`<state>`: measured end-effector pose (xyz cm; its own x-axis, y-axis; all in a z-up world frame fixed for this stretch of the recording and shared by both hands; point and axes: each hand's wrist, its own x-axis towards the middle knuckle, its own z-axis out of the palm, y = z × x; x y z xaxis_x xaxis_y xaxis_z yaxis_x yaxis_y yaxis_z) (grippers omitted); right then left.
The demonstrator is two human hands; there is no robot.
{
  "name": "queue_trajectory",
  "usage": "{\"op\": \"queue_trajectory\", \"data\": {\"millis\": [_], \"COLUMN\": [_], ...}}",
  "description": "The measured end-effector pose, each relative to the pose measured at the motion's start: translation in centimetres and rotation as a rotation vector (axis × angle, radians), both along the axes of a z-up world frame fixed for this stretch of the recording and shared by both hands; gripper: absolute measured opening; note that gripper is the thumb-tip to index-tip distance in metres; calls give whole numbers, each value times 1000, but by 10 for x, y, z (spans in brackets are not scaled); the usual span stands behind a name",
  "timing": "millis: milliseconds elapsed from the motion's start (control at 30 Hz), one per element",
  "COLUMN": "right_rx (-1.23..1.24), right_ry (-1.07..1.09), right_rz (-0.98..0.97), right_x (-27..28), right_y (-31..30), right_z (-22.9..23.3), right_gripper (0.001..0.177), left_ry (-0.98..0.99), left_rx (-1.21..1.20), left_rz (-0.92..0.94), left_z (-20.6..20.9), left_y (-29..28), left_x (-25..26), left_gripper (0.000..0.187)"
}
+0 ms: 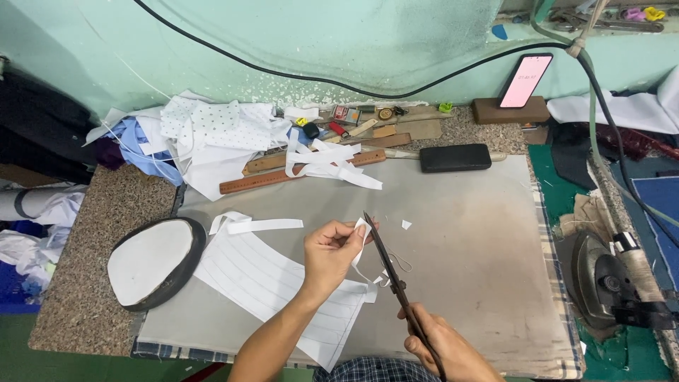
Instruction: The person uses a pair of scissors to cut a long strip of white fabric on a workbench. They trim the edges of the fabric strip to refine its shape and then cut it into smaller pieces.
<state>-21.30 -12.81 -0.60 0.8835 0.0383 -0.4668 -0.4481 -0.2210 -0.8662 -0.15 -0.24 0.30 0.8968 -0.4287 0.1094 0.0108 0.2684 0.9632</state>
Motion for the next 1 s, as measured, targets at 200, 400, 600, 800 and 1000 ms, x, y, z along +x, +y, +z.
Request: {"op": "queue_trajectory", "data": {"millis": [200,400,600,800,1000], "right_rx": [-49,-118,-16,-78,-244], "right_ry": [-49,-86,-62,-249,15], "right_rz": [33,44,13,-77,-479], "right_x": [0,-3,-3,-14,-11], "right_y": [-2,-3,-4,-14,-36], "right_z": [-7,-19,-15,-59,-73], "right_gripper": [38,44,38,56,52], "left_ry": [34,35,11,48,24], "left_rx": [-28,-39,-38,239,-515], "left_rz": [-15,-29,-56,-124,-137], "left_z": [0,3,0,2,-1], "left_y": [0,1,2,9,36], "left_x": [-1,-1,1,12,0], "left_gripper": [18,20,21,16,8]}}
